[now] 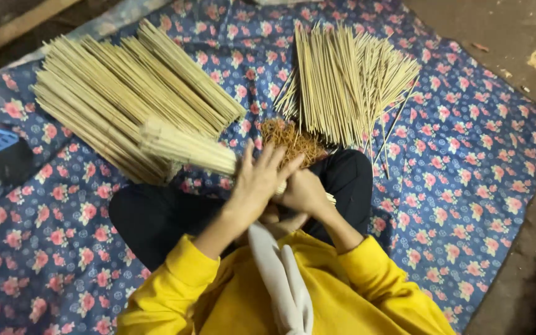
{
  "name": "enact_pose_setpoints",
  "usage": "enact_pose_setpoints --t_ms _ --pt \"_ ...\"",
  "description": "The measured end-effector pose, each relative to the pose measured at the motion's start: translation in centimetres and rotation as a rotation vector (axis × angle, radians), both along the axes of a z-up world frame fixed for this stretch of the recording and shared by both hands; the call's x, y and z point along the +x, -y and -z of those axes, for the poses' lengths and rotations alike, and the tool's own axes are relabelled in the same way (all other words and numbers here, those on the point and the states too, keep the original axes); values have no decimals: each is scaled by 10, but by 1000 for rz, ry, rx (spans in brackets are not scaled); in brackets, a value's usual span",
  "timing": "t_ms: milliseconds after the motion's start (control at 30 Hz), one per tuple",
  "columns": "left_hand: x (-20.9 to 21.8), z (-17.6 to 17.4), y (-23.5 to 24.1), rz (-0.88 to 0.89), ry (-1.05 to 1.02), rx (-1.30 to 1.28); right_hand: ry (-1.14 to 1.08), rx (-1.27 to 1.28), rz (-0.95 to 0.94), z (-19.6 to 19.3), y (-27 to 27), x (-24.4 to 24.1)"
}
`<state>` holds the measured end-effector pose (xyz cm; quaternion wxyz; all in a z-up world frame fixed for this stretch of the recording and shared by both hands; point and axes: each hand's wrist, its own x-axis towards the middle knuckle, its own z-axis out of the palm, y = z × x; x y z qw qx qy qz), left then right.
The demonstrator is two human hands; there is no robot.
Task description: The person sits on a floral mat and repeatedly gathers small bundles of thin bamboo sticks, aligns them, and secures them with rubber bands. The person places each finished bundle to the side and continues the process with the remaining sticks.
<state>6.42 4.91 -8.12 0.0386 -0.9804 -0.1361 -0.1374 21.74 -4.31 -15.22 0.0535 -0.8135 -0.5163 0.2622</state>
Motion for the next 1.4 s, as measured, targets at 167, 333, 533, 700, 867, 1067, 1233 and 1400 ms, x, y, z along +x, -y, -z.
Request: enact_pose_setpoints --t_ms 167,333,533,700,867,1067,1233,1400 --pt "-1 -21 -26 -335 981 -536 -454 224 302 -44 -2 -8" --pt "45 7 -43 -551 1179 -1599 -551 242 336 -17 -2 -27" --pt "66 -11 -20 -478 1334 -1556 -525 348 373 2 -28 -18" --pt "60 1 -44 -580 1423 -1873 -606 438 191 -22 -19 -8" --pt "55 34 -84 -173 1359 -2085 -1541 46 166 -20 28 7" --pt "73 30 -82 -808 1338 -1667 -447 208 287 57 21 -5" --pt "68 50 -110 -372 1245 -2025 -1061 256 239 -1 20 -16" --pt "66 55 -58 -248 1075 -2326 -1498 373 407 28 21 -9"
